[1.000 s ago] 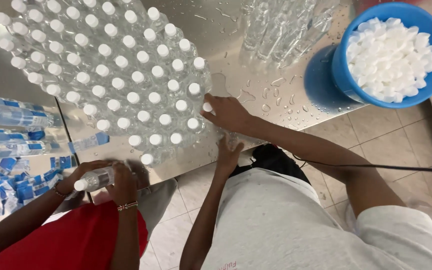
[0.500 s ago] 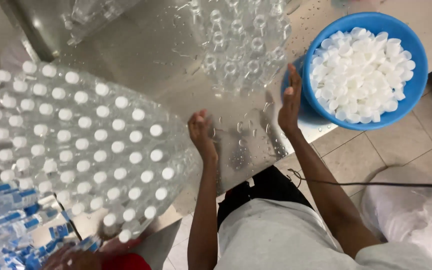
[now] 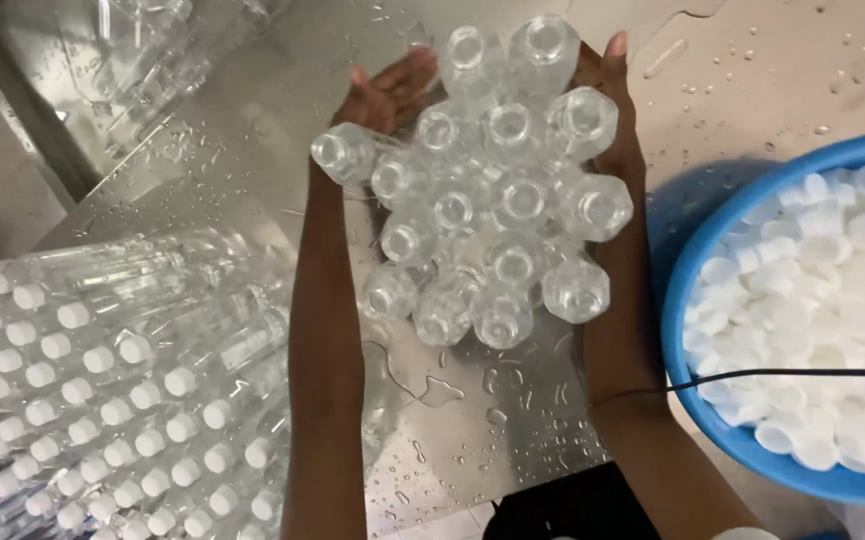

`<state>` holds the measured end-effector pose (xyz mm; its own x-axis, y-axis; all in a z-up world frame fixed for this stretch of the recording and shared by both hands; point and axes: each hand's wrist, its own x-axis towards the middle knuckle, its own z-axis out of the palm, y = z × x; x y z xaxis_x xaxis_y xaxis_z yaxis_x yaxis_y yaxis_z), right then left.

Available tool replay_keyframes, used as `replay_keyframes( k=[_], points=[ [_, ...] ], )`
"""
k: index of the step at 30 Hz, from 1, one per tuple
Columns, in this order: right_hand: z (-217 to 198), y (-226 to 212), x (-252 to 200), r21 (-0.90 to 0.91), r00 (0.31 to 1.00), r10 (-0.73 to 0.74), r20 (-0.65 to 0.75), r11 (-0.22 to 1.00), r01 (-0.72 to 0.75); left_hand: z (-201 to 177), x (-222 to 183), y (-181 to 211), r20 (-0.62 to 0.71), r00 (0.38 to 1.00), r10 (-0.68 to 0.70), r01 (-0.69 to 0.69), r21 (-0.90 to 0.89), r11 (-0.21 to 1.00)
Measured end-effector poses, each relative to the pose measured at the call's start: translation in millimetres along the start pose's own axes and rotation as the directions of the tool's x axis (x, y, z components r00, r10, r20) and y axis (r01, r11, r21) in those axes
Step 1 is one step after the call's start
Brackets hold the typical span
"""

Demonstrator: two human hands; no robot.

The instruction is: The person picks up clear plastic bottles from a metal table and screws white caps onto them. The person retrieves caps from a blue basin and secures them on the bottles, then places the capped bottles back on the table.

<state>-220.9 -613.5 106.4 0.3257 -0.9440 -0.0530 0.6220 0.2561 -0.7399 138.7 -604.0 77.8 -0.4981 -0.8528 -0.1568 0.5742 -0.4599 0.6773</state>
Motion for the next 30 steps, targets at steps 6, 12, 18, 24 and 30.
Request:
replay_keyframes(
  k=[6,12,18,24,30],
  points=[
    [-38,32,-18,-0.139,0.999,-0.010,-0.044,0.990,0.004,65,10,-10,0.251,0.962,-0.110,0.016,0.347,0.938],
    [-51,47,-59,-0.286,0.998,-0.044,-0.047,0.958,0.029,95,-26,-30,-0.219,0.972,-0.083,0.153,0.327,0.932],
    [-75,68,-124,-0.415,0.990,-0.102,-0.097,0.908,0.053,83,-46,-59,-0.158,0.986,0.042,0.040,0.482,0.875],
    [-106,91,-181,-0.535,0.975,-0.180,-0.131,0.841,0.083,64,-55,-80,-0.054,0.982,0.183,-0.105,0.649,0.753],
    [-196,92,-281,-0.642,0.979,-0.032,-0.202,0.759,-0.107,117,-155,-168,-0.342,0.527,0.778,-0.151,0.863,0.481]
  ],
)
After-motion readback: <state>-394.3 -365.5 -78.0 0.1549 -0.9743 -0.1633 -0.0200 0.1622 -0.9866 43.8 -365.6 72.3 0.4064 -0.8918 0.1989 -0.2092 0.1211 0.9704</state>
